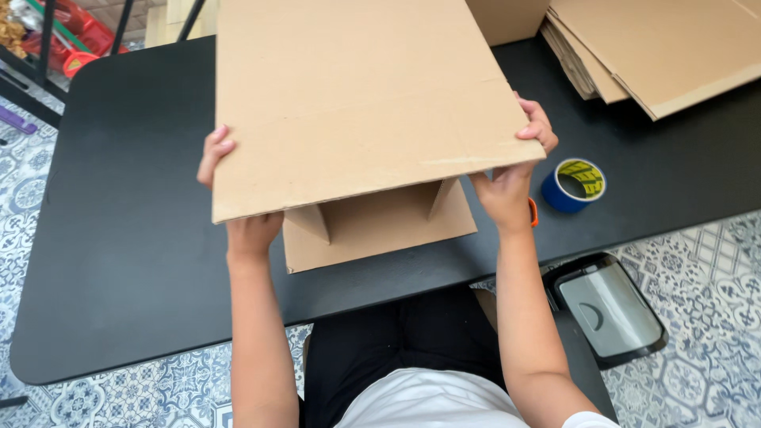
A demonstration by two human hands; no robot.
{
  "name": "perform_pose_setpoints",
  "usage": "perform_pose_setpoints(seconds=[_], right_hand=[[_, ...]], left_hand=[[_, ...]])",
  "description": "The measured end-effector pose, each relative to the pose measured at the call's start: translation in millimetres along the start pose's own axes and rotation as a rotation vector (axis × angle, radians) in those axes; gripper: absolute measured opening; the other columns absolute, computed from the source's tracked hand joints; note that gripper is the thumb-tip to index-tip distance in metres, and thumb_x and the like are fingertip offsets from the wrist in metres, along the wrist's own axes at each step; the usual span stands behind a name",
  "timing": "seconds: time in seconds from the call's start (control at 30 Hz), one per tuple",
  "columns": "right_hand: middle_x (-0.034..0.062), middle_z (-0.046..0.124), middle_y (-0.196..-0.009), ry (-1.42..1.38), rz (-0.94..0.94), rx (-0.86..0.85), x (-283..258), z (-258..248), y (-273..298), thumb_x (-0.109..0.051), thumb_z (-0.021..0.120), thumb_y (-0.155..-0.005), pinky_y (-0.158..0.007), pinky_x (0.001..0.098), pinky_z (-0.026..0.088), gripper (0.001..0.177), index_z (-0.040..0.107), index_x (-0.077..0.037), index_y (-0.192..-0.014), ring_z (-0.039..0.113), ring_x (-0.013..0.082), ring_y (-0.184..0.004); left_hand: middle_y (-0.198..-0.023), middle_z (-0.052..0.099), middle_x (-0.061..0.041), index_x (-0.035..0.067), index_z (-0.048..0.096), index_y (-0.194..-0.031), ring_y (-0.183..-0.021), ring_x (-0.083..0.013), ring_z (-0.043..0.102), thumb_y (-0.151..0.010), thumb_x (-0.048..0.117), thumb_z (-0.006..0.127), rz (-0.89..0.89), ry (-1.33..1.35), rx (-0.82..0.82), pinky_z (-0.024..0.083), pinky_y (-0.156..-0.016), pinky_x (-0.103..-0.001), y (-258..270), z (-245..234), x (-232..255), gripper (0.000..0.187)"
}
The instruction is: The person assembles a cardboard box by hand, applies blue tape across the seams using a dispenser, and cuts the tape with scissors. They repeat the process to seal a second box and stack them on top of others.
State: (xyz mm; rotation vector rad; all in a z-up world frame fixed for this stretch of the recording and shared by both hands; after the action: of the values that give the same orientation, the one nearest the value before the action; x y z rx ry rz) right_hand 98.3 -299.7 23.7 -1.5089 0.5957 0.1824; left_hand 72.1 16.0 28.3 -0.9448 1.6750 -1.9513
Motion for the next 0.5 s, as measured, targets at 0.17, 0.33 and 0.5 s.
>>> perform_pose_setpoints(seconds=[0.17, 0.33, 0.5], right_hand=[[0.0201, 0.023, -0.131, 0.073, -0.004, 0.055, -8.0, 11.9, -8.2, 0.003, 0.080, -0.072, -0.106, 0.0477, 0.030, 0.074, 0.014, -0.010, -0.102, 0.026, 0.0414, -0.129], [0.0168, 0.030, -0.129, 0.239, -0.061, 0.182, 6.8, 22.9, -2.7, -0.015, 0.085, -0.073, -0.104, 0.0353, 0.037, 0.073, 0.017, -0.010, -0.099, 0.037, 0.0315, -0.124], [0.0113, 0.036, -0.117, 0.431, -0.157, 0.354, 4.8, 31.5, -0.7, -0.029, 0.076, -0.079, -0.093, 0.0280, 0.039, 0.060, 0.022, -0.012, -0.097, 0.043, 0.0198, -0.109]], left_hand=[[-0.100, 0.033, -0.017, 0.020, 0.015, -0.125, -0.104, -0.0471, 0.043, -0.083, 0.009, 0.062, 0.116, 0.094, 0.111, 0.034, -0.097, -0.056, 4.5, 17.0, -3.5, 0.064], [-0.086, 0.037, -0.014, 0.014, 0.018, -0.105, -0.089, -0.0429, 0.054, -0.089, 0.025, 0.048, 0.190, 0.102, 0.499, 0.042, -0.092, -0.051, 15.9, 24.8, -20.0, 0.035], [-0.081, 0.043, -0.015, 0.007, 0.019, -0.091, -0.083, -0.0407, 0.059, -0.094, 0.013, 0.039, 0.043, 0.085, 0.558, 0.043, -0.091, -0.043, 5.2, 23.1, -11.2, 0.021]])
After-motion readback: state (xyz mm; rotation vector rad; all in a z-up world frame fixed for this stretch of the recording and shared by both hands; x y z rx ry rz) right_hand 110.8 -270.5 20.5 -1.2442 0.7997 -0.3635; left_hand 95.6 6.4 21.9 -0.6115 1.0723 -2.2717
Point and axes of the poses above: each hand's wrist, its own y-axis away from the middle knuckle, its own z-axis out of the palm, x = y × z, the point moved 5 cm from there along -y, towards the middle knuckle
